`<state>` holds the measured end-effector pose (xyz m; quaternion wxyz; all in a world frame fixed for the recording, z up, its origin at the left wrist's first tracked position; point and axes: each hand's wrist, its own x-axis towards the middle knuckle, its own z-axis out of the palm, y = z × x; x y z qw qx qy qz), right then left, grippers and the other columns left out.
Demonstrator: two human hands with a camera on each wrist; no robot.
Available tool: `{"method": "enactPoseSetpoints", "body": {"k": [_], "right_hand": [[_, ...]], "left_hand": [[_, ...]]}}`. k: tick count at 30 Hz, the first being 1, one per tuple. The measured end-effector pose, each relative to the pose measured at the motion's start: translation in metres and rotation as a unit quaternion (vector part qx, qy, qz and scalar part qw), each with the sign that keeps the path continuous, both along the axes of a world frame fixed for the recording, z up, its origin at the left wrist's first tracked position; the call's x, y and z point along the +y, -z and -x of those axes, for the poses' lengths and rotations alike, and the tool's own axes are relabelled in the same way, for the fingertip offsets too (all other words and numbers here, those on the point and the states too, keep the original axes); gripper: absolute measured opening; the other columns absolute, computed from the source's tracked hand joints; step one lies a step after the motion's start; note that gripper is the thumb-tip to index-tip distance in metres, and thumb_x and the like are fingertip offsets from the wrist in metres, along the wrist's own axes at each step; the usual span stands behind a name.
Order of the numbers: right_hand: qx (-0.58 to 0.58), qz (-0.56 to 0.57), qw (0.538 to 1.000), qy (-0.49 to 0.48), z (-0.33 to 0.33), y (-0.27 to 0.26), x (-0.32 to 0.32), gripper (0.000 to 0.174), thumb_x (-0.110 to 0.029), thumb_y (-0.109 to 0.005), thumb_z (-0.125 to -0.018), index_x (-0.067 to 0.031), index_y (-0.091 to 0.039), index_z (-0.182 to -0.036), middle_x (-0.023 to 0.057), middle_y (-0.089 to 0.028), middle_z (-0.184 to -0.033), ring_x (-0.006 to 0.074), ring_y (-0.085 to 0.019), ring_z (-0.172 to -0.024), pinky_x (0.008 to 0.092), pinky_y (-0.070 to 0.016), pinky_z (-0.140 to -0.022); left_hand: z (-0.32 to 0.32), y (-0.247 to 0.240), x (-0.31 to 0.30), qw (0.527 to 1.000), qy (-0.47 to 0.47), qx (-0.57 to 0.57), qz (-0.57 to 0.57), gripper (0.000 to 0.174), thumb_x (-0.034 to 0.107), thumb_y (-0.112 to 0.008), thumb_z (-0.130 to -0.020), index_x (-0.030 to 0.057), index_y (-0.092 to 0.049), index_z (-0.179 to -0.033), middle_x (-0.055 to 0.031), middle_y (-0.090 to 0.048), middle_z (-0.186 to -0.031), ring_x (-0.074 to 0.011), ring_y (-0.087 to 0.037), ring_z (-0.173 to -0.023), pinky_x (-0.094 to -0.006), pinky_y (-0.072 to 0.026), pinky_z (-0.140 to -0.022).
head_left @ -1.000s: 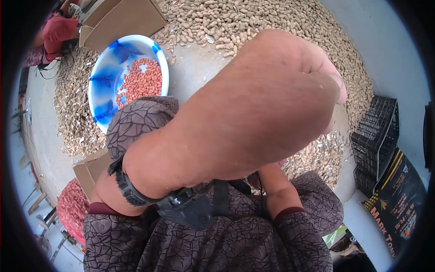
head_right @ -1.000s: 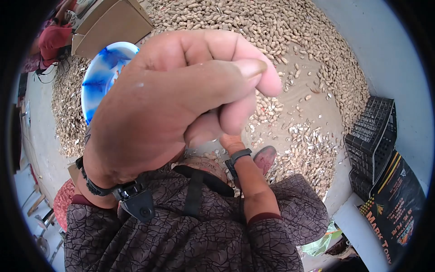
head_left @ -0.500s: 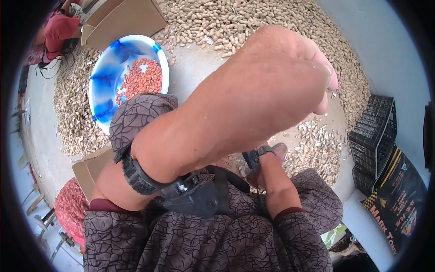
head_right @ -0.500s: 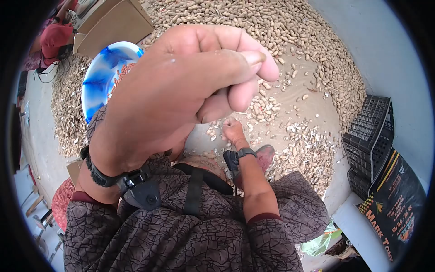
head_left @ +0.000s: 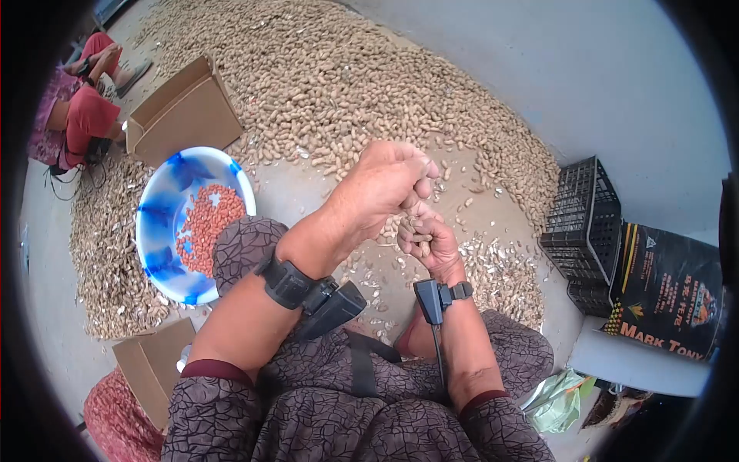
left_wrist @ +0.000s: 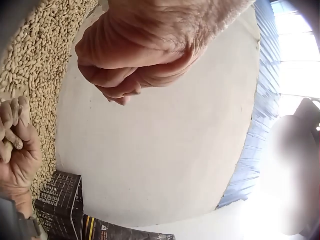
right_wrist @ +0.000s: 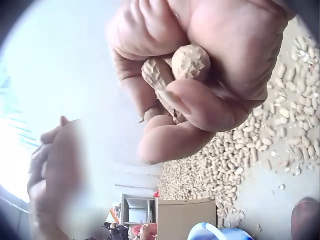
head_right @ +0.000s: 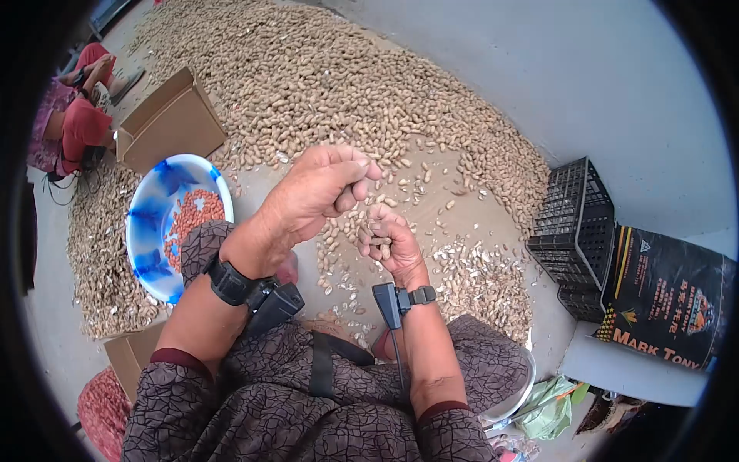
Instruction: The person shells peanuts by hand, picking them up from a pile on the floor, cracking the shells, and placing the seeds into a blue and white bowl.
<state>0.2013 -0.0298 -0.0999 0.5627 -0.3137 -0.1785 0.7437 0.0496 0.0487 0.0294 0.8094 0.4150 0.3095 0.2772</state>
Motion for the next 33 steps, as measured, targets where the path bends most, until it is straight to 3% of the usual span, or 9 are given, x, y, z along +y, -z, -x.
{"method": "enactPoseSetpoints", "body": {"k": [2, 5, 6, 9, 12, 18, 22, 24, 33], "right_hand": [[-0.015, -0.026, 0.999, 0.012, -0.003, -0.031, -0.003, 0.015, -0.007, -0.052, -0.072, -0.0031, -0.047, -0.085, 0.0100, -0.052, -0.061, 0.0181, -0.051, -0.047, 0.0194, -0.0325, -0.034], [-0.182, -0.016, 0.983, 0.024, -0.011, -0.068, -0.014, 0.015, -0.006, -0.058, -0.072, -0.0044, -0.048, -0.082, 0.0056, -0.054, -0.059, 0.0120, -0.053, -0.045, 0.0165, -0.0329, -0.034], [-0.186, -0.017, 0.982, 0.031, -0.014, -0.078, -0.018, 0.015, -0.006, -0.058, -0.072, -0.0044, -0.048, -0.082, 0.0056, -0.054, -0.059, 0.0120, -0.053, -0.045, 0.0165, -0.0329, -0.034], [-0.387, -0.013, 0.920, -0.059, -0.023, -0.105, -0.035, 0.015, -0.010, -0.060, -0.074, -0.0055, -0.048, -0.081, 0.0011, -0.054, -0.059, 0.0066, -0.053, -0.046, 0.0154, -0.0328, -0.035], [-0.459, -0.003, 0.886, -0.068, -0.024, -0.130, -0.055, 0.014, -0.009, -0.060, -0.075, -0.0052, -0.048, -0.082, 0.0026, -0.057, -0.062, 0.0067, -0.054, -0.048, 0.0151, -0.0328, -0.035], [-0.359, -0.042, 0.929, 0.084, -0.024, -0.146, -0.073, 0.017, -0.007, -0.058, -0.075, -0.0016, -0.051, -0.090, 0.0075, -0.061, -0.072, 0.0075, -0.056, -0.053, 0.0143, -0.0345, -0.037], [-0.355, -0.030, 0.923, 0.142, -0.025, -0.126, -0.076, 0.018, -0.006, -0.056, -0.076, 0.0003, -0.051, -0.093, 0.0080, -0.062, -0.072, 0.0081, -0.057, -0.054, 0.0140, -0.0362, -0.039], [-0.290, -0.028, 0.938, 0.190, -0.027, -0.112, -0.078, 0.016, -0.004, -0.056, -0.077, 0.0007, -0.052, -0.092, 0.0083, -0.062, -0.072, 0.0084, -0.057, -0.054, 0.0140, -0.0376, -0.039], [-0.291, -0.008, 0.922, 0.256, -0.021, -0.108, -0.073, 0.012, -0.010, -0.056, -0.081, -0.0006, -0.054, -0.087, 0.0073, -0.061, -0.070, 0.0092, -0.058, -0.053, 0.0150, -0.0380, -0.038]], "left_hand": [[-0.007, 0.005, 0.000, 1.000, 0.008, -0.005, -0.021, 0.014, 0.012, -0.047, -0.083, 0.0013, -0.057, -0.083, 0.0016, -0.051, -0.060, -0.0025, -0.039, -0.044, -0.0154, -0.0271, -0.037], [-0.013, 0.008, -0.001, 0.998, 0.032, -0.002, -0.060, 0.015, 0.014, -0.048, -0.083, 0.0021, -0.057, -0.082, 0.0020, -0.051, -0.060, -0.0025, -0.039, -0.044, -0.0154, -0.0279, -0.037], [-0.015, 0.009, 0.000, 0.997, 0.038, -0.007, -0.062, 0.015, 0.014, -0.048, -0.083, 0.0021, -0.057, -0.082, 0.0020, -0.051, -0.060, -0.0025, -0.039, -0.044, -0.0154, -0.0279, -0.037], [-0.020, 0.007, -0.003, 0.995, 0.057, 0.005, -0.076, 0.016, 0.016, -0.048, -0.084, 0.0023, -0.057, -0.082, 0.0023, -0.051, -0.060, -0.0021, -0.039, -0.044, -0.0150, -0.0273, -0.037], [-0.029, 0.015, -0.003, 0.994, 0.089, 0.010, -0.065, 0.018, 0.017, -0.048, -0.085, 0.0021, -0.057, -0.082, 0.0021, -0.051, -0.059, -0.0023, -0.039, -0.044, -0.0150, -0.0272, -0.037], [-0.037, 0.015, -0.022, 0.985, 0.158, 0.012, -0.062, 0.020, 0.018, -0.050, -0.085, 0.0001, -0.058, -0.086, 0.0021, -0.052, -0.061, -0.0023, -0.041, -0.045, -0.0143, -0.0285, -0.037], [-0.044, 0.017, -0.035, 0.974, 0.217, -0.014, -0.060, 0.019, 0.015, -0.053, -0.083, -0.0011, -0.059, -0.090, 0.0010, -0.053, -0.063, -0.0024, -0.043, -0.048, -0.0142, -0.0312, -0.039], [-0.049, 0.024, -0.040, 0.971, 0.220, -0.004, -0.093, 0.020, 0.014, -0.054, -0.082, -0.0021, -0.059, -0.094, -0.0004, -0.055, -0.065, -0.0029, -0.045, -0.050, -0.0142, -0.0332, -0.041], [-0.054, 0.030, -0.049, 0.968, 0.223, 0.000, -0.116, 0.019, 0.010, -0.055, -0.081, -0.0025, -0.059, -0.095, -0.0016, -0.058, -0.071, -0.0030, -0.048, -0.057, -0.0147, -0.0363, -0.047]]}}
